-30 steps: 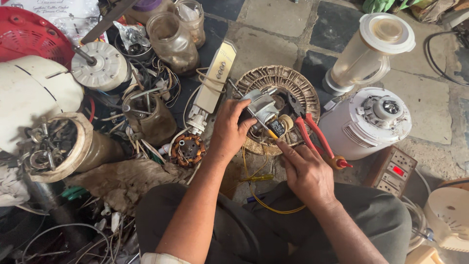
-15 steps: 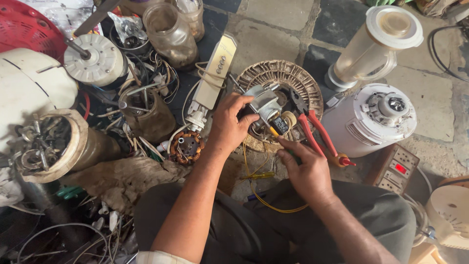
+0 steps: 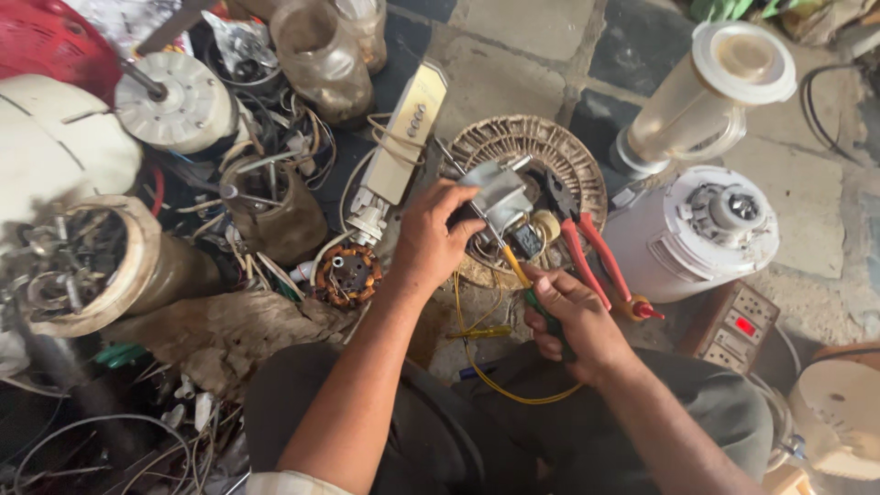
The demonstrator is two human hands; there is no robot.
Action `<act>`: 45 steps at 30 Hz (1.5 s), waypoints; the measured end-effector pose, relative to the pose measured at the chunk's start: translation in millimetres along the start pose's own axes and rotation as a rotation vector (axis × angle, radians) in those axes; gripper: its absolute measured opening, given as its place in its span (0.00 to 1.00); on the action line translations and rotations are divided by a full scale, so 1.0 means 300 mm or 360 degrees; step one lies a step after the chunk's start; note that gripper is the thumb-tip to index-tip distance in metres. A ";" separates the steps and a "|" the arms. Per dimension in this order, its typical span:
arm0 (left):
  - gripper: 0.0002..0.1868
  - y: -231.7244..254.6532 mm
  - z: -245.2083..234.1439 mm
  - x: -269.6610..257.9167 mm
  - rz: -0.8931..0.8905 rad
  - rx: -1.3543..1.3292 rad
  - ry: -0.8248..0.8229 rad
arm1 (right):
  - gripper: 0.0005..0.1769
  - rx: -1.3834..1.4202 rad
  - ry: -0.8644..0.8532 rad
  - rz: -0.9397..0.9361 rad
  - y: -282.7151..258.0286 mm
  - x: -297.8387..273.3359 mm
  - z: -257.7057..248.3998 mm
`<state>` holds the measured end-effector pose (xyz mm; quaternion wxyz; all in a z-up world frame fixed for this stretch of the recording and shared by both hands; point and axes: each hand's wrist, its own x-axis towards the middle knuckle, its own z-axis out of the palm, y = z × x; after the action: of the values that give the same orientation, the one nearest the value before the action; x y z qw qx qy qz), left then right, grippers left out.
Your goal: The person works on a disassembled electrical motor, using a screwdriver to adjust internal components and wires. They then attach a white plastic fan housing to the motor shaft and secure it with the screwdriver.
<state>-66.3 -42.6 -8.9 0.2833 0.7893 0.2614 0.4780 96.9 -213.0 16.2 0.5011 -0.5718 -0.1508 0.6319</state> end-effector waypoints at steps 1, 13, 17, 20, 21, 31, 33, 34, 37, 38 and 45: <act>0.23 0.009 0.003 -0.005 -0.0014 0.0022 0.0018 | 0.27 -0.0056 0.0014 -0.0054 0.002 0.000 0.000; 0.22 -0.082 0.082 -0.046 -0.0800 -0.0086 0.0272 | 0.21 -0.0508 0.0547 -0.0728 -0.034 0.057 -0.102; 0.28 -0.074 0.067 -0.002 -0.0842 -0.0084 0.0039 | 0.28 -0.0269 0.0630 -0.0222 -0.078 0.121 0.009; 0.28 -0.053 0.038 0.023 -0.0996 -0.0182 -0.0105 | 0.32 -0.0202 0.0543 -0.0154 -0.055 0.152 0.020; 0.28 -0.047 0.033 0.030 -0.0976 -0.0183 -0.0102 | 0.34 -0.0196 0.0492 -0.0191 -0.041 0.162 0.018; 0.24 -0.050 0.041 0.005 -0.0895 -0.0818 0.0067 | 0.39 0.0224 0.0196 -0.0683 -0.057 0.131 0.037; 0.28 -0.048 0.055 0.019 -0.0834 -0.0977 0.0062 | 0.42 0.0214 0.0109 -0.0658 -0.084 0.121 0.034; 0.30 -0.048 0.051 0.018 -0.0758 -0.0983 0.0069 | 0.42 0.0230 0.0108 -0.0681 -0.088 0.121 0.038; 0.39 -0.041 0.064 0.007 -0.0658 -0.1301 0.0043 | 0.39 0.0079 0.0224 -0.0804 -0.084 0.129 0.040; 0.41 -0.039 0.072 -0.002 -0.0652 -0.1456 0.0024 | 0.37 -0.0105 0.0347 -0.0875 -0.081 0.128 0.040; 0.49 -0.078 0.119 -0.013 -0.1119 -0.1876 0.0043 | 0.33 -0.1628 0.0770 -0.2032 -0.091 0.097 0.098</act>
<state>-39.0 -35.7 -41.2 0.8005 0.3655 0.2018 0.4299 88.2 -166.0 29.2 0.4598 -0.6524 -0.5997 -0.0571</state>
